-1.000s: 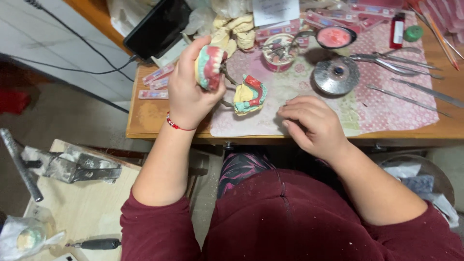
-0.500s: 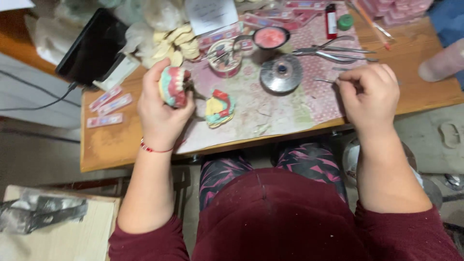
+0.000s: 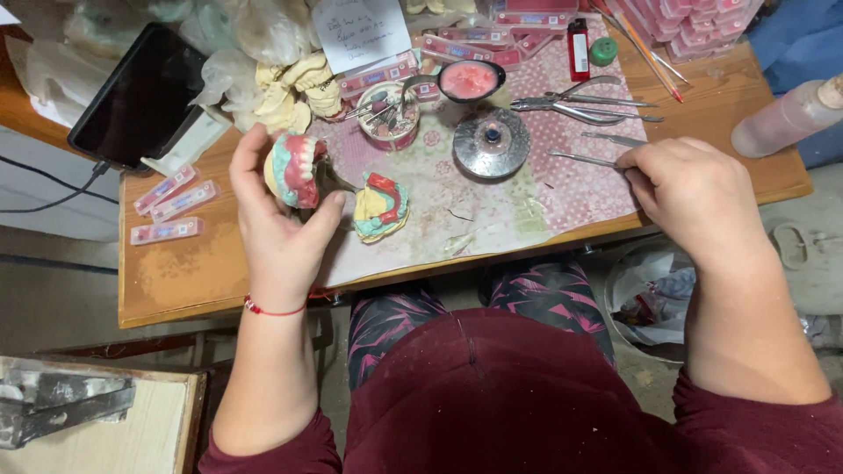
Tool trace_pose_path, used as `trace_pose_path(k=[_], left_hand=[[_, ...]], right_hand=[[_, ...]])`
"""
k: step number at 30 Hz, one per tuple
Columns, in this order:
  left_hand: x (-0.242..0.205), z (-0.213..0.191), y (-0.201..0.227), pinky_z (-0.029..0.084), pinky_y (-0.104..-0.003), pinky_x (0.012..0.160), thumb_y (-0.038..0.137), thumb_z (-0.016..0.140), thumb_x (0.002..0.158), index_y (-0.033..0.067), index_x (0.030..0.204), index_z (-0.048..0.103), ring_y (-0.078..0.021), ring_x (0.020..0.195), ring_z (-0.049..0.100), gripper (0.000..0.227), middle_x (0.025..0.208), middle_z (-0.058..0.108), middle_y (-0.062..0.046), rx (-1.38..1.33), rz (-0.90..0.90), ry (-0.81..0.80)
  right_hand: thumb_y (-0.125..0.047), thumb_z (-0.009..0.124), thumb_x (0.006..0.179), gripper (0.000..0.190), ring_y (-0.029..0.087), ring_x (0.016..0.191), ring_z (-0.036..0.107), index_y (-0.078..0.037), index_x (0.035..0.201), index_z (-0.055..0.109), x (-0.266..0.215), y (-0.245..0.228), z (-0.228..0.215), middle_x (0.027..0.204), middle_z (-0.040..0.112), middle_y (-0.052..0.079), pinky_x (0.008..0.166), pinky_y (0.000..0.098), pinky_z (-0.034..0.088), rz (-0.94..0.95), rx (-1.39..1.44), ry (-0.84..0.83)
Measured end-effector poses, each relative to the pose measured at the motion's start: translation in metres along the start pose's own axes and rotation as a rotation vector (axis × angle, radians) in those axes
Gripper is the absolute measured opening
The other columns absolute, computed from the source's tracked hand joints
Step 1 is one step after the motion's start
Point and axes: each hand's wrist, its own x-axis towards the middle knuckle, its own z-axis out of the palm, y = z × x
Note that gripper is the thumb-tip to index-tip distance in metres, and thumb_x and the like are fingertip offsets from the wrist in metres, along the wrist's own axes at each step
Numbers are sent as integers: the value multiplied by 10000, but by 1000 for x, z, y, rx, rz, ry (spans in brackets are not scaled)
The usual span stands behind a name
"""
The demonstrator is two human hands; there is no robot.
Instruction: The person works on a dental model mounted on an articulator, using a metal tool to shape and smooth the pink and yellow material. They also handle a small plastic case containing artificial teeth and a small white device on the table.
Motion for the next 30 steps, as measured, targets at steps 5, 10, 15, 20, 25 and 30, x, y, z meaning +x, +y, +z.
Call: trace_pose_path(k=[5,10,15,20,25,30], left_hand=[[-30,-5,17,363,-412,1352,-1,757,954,34,1567,300,-300,1546,405,766,1605,375,-171,-50,168,123],[-72,2,1,525,-311,878,12,710,950,43,1369,452,-261,1113,553,493,1295,518,-175,-57,302,284],[-87,14,10,518,-246,670,5,730,941,-20,1096,675,-151,707,575,166,1038,667,-181,70,154,86],[-87,19,1,484,-252,670,54,741,942,23,1110,700,-114,635,511,176,952,656,-82,168,80,49],[-80,24,1,554,-310,795,132,738,973,41,1175,698,-191,847,678,225,1000,698,-93,334,164,36],[-70,40,4,630,-414,745,171,694,978,83,1401,593,-233,1280,624,444,1400,579,-55,512,40,-107]], right_hand=[[-180,752,1084,12,285,977,704,-178,1090,762,7,28,11,1025,753,38,838,396,550,8,-9,97],[-150,749,1040,40,299,982,717,-160,1078,747,40,33,23,1017,751,58,858,408,561,-9,-14,121],[-178,689,987,155,355,934,696,-194,1109,782,72,33,40,1028,777,56,706,505,572,-52,-48,63],[-245,701,1016,103,260,1013,714,-279,1097,753,73,42,45,1086,767,-39,743,397,579,-174,-194,61],[-166,820,1159,189,281,1048,646,-351,1198,832,58,50,58,1022,591,-13,915,394,521,-179,-119,180],[155,529,1026,546,443,1174,523,244,1558,615,40,-10,9,1308,527,337,1014,488,426,-146,685,222]])
